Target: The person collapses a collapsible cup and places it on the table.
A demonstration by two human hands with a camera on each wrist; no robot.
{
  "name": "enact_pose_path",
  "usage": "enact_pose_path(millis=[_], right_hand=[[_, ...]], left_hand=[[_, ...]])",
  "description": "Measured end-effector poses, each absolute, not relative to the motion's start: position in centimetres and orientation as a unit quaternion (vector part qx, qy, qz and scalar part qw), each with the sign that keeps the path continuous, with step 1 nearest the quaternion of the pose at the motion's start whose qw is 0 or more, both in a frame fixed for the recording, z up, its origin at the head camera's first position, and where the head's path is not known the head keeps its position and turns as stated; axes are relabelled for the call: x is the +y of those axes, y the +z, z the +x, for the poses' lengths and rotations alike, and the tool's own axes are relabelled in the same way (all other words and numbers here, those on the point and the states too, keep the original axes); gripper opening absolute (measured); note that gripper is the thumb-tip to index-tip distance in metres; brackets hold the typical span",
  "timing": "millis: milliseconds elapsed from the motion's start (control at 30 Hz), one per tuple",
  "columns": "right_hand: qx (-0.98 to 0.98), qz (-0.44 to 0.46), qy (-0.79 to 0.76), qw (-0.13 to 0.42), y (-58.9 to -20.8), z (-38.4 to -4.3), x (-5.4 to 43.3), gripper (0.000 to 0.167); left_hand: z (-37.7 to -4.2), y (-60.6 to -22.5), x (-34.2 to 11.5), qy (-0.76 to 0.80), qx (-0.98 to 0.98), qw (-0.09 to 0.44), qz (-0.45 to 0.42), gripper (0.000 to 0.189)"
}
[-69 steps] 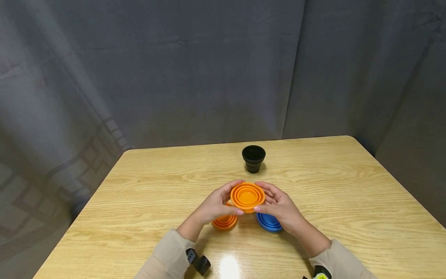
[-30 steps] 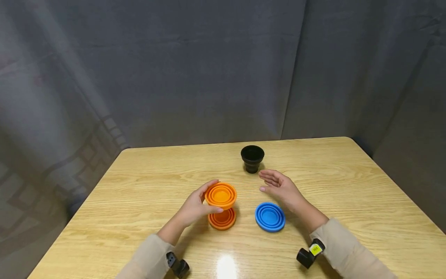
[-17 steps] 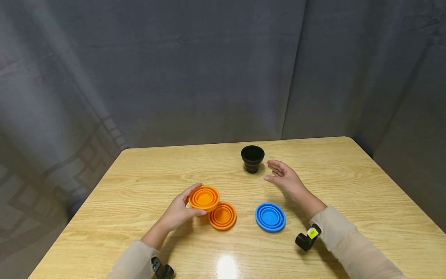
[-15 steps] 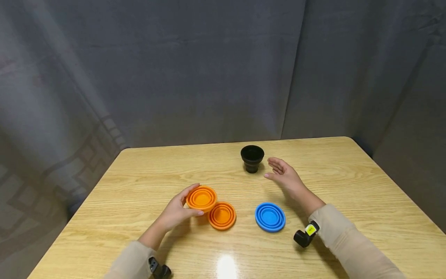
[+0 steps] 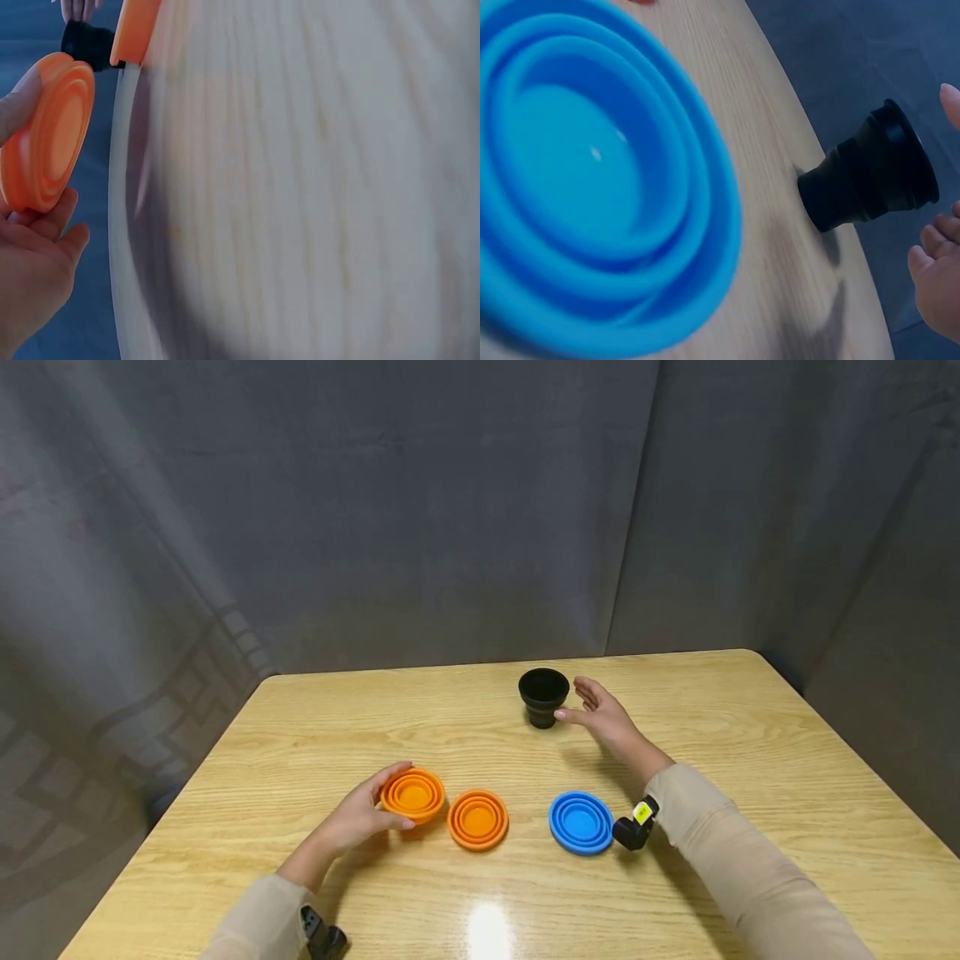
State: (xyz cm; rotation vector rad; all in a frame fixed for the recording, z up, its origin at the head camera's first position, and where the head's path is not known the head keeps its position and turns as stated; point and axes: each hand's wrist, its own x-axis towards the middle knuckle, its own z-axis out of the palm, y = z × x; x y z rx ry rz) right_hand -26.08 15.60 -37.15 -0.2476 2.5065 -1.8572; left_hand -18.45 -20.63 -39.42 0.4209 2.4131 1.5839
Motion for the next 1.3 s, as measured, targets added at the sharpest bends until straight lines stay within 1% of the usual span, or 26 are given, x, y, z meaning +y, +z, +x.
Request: enact_pose_path(millis=[333, 467, 733, 867, 1300], right_hand=[[0.808, -0.085, -0.583, 0.022, -36.7, -27.7, 14.9, 0.087], [0.811, -0.090, -0.577, 0.020, -36.8, -28.3, 14.6, 0.087], [0.815, -0.092, -0.572, 0.022, -36.6, -28.8, 14.3, 0.087], [0.819, -0.085, -0.567, 0.024, -36.8, -29.1, 14.2, 0.086], [0.818, -0.061, -0.572, 0.004, -37.1, -29.1, 14.1, 0.082]], left_hand=[[-19.1, -40.0, -21.7, 0.526, 0.820, 0.158, 0.161, 0.084], [-19.1, -40.0, -21.8, 0.517, 0.822, 0.171, 0.168, 0.084], [-19.2, -40.2, -22.0, 0.483, 0.843, 0.172, 0.164, 0.087], [-19.3, -40.5, -22.1, 0.468, 0.849, 0.170, 0.177, 0.089], [-19.3, -40.7, -22.1, 0.422, 0.866, 0.169, 0.207, 0.089]])
